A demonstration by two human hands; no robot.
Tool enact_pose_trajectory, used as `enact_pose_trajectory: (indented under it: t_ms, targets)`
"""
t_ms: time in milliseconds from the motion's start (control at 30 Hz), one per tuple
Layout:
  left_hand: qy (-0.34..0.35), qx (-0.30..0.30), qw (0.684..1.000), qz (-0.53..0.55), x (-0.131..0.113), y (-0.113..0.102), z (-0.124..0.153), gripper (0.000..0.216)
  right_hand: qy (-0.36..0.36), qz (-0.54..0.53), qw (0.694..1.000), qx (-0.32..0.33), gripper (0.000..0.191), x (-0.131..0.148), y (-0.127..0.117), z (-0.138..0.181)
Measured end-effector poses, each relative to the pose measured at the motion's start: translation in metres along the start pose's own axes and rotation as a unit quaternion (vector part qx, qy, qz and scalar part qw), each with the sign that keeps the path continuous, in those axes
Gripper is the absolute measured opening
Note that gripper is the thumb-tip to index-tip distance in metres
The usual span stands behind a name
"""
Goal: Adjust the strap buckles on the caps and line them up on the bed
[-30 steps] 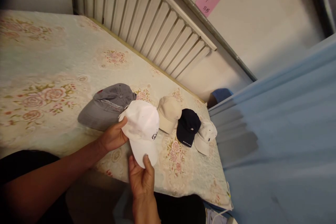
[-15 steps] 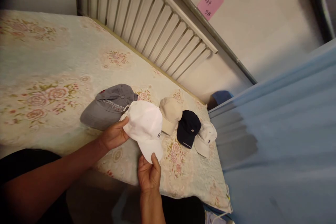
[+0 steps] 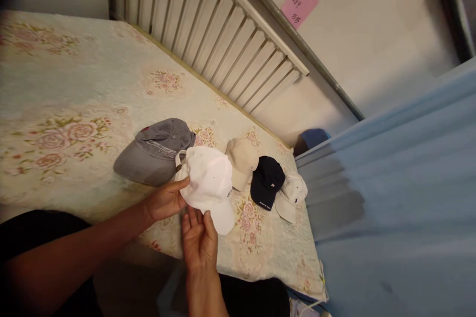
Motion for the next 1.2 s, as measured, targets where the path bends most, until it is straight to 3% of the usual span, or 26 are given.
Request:
enact_pose_trajectory:
  t_ms: [233, 433, 600, 800, 1100, 1200]
  targets:
    - [0.034, 0.065, 0.997, 0.038, -0.009, 0.012, 0.003, 0.051, -0.04, 0.001, 0.997, -0.059, 0.015, 0.019, -0.006, -0.005]
    - [0.017, 0.004, 0.997, 0.074, -0.015, 0.003, -0.003, 0.033, -0.048, -0.017, 0.997, -0.065, 0.015, 0.028, -0.012, -0.004]
    - [0.006, 0.007, 0.999, 0.043, -0.008, -0.002, -0.003, 0.029, -0.058, -0.028, 0.997, -0.039, 0.013, 0.033, -0.008, 0.0]
    - [-0.019, 0.028, 0.999, 0.014, 0.004, 0.0, 0.003, 0.028, -0.072, 0.003, 0.997, -0.011, 0.029, 0.031, 0.01, 0.008]
    - [-0.027, 0.018, 0.999, 0.031, 0.0, 0.003, 0.005, 0.02, -0.104, 0.018, 0.994, 0.024, 0.035, 0.043, 0.022, 0.015]
    - [-0.021, 0.028, 0.998, 0.05, -0.005, 0.011, 0.005, 0.04, -0.099, 0.01, 0.994, 0.047, 0.034, 0.049, 0.029, 0.018]
Point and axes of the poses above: each hand's wrist, its own z-axis away from the middle knuckle, its own y-axis out of the palm, x = y × z, the point moved 6 cm from there along -z, towards the middle knuckle, and after that the axes turned 8 degrees about -z, right-handed, at the moved point
